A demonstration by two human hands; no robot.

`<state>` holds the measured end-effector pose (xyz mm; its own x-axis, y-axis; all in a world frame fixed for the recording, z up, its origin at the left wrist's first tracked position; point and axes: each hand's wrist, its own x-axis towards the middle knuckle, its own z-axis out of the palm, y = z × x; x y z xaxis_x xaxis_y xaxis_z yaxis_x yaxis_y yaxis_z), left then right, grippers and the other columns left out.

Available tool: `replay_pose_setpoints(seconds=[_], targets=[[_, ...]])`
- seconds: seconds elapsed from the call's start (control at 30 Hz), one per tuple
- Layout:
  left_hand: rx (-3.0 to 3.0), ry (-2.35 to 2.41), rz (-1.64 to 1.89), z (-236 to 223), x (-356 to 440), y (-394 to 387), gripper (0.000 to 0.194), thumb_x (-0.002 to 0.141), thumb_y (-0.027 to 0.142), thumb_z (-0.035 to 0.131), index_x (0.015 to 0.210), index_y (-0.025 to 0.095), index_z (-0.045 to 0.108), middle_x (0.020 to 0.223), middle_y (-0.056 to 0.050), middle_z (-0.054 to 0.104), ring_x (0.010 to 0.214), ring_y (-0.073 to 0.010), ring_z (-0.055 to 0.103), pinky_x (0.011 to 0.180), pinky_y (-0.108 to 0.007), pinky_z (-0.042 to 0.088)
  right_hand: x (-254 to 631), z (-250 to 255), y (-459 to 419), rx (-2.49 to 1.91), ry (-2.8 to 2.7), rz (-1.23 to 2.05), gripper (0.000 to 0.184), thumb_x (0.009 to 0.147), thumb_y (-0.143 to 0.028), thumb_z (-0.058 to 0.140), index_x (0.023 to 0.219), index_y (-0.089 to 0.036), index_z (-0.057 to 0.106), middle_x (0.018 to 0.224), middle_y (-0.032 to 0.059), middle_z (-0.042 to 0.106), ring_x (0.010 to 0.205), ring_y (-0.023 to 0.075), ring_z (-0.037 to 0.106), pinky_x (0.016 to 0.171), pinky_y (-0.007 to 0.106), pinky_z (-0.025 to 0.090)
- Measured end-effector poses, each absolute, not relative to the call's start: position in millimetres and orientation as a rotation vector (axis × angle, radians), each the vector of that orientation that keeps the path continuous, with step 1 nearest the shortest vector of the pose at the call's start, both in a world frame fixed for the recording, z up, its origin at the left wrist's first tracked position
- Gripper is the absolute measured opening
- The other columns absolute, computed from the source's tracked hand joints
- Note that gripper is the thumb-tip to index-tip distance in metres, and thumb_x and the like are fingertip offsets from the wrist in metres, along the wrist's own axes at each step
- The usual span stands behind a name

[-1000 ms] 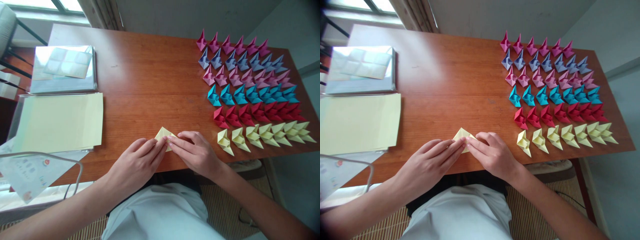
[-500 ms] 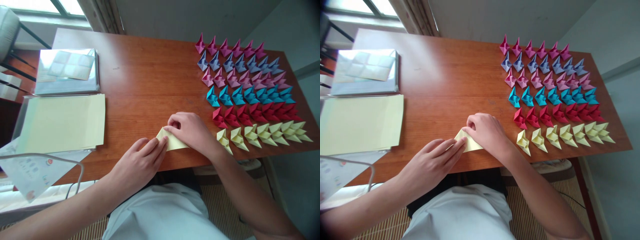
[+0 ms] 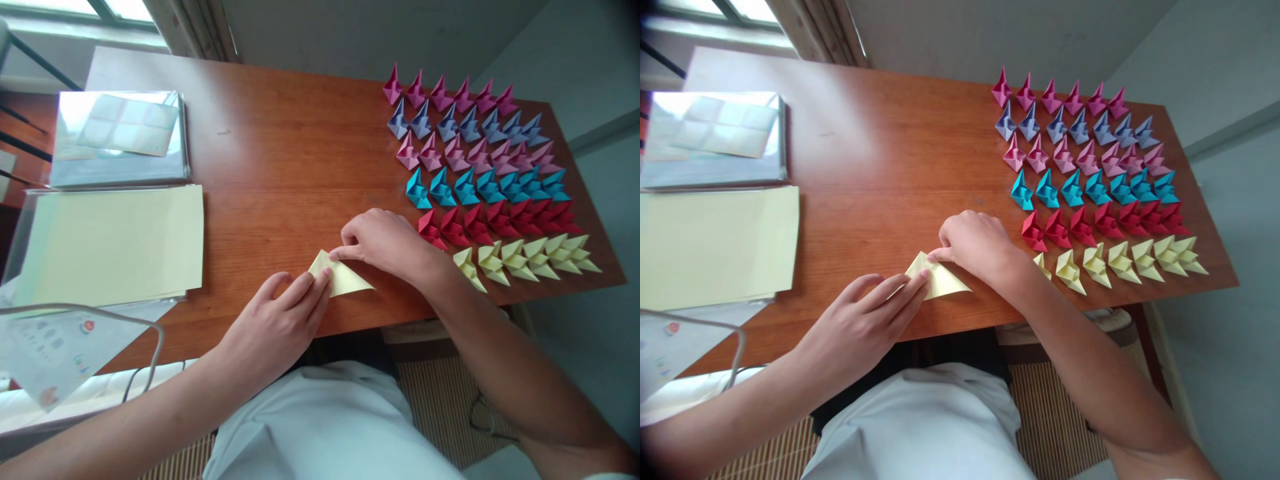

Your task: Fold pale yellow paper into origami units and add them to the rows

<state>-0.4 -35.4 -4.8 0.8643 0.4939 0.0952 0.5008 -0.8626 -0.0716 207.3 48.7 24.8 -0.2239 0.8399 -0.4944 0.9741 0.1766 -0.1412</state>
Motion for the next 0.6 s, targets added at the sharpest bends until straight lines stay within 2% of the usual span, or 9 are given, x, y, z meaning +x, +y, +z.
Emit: replay_pose_setpoints(seconds=[0.13, 0.27, 0.37, 0.5, 0.6], targets=[[-2.931, -0.786, -0.096, -3.9, -0.1, -35.1, 0.043, 0.097, 0.005, 0.042, 0.137, 0.003, 0.059, 0.143, -0.015, 0.061, 0.115, -0.024, 0.06, 0.09, -0.042, 0.048, 213.4, 39.7, 52.0, 1.528, 2.052, -0.574, 0.037, 0.086, -0.055, 0.067, 0.07, -0.022, 0.074, 0.076, 0.0067, 0.074, 0.074, 0.0206, 0.066, 0.057, 0.028, 0.03], [-2.937, -0.786, -0.114, -4.4, -0.4, -34.1, 0.043, 0.097, 0.004, 0.041, 0.136, 0.004, 0.059, 0.142, -0.014, 0.062, 0.114, -0.0239, 0.061, 0.09, -0.042, 0.048, 219.2, 49.6, 50.5, 1.393, 1.929, -0.556, 0.03, 0.081, -0.051, 0.073, 0.075, -0.021, 0.076, 0.078, 0.0081, 0.075, 0.079, 0.024, 0.07, 0.057, 0.028, 0.031], [-2.944, -0.797, -0.121, -5.1, -0.4, -34.0, 0.044, 0.097, 0.004, 0.039, 0.135, 0.007, 0.061, 0.142, -0.013, 0.062, 0.114, -0.0238, 0.061, 0.09, -0.041, 0.048, 222.8, 51.6, 46.2, 1.393, 1.93, -0.543, 0.025, 0.078, -0.046, 0.079, 0.073, -0.022, 0.075, 0.074, 0.0066, 0.073, 0.076, 0.0234, 0.07, 0.056, 0.028, 0.032], [-2.97, -0.819, -0.097, -4.7, -0.8, -34.1, 0.045, 0.098, 0.004, 0.036, 0.136, 0.007, 0.06, 0.144, -0.013, 0.06, 0.116, -0.0241, 0.06, 0.091, -0.042, 0.047, 227.8, 50.9, 38.8, 1.432, 1.987, -0.518, 0.022, 0.071, -0.034, 0.087, 0.064, -0.022, 0.071, 0.066, 0.004, 0.07, 0.064, 0.0208, 0.067, 0.055, 0.029, 0.031], [-3.0, -0.856, -0.095, -4.3, -1.2, -34.7, 0.044, 0.099, 0.006, 0.037, 0.136, 0.009, 0.06, 0.145, -0.012, 0.06, 0.117, -0.0245, 0.06, 0.092, -0.042, 0.046, 233.3, 50.6, 29.9, 1.412, 2.051, -0.502, 0.018, 0.07, -0.019, 0.086, 0.063, -0.021, 0.069, 0.071, 0.0046, 0.072, 0.066, 0.0211, 0.067, 0.055, 0.028, 0.031]])
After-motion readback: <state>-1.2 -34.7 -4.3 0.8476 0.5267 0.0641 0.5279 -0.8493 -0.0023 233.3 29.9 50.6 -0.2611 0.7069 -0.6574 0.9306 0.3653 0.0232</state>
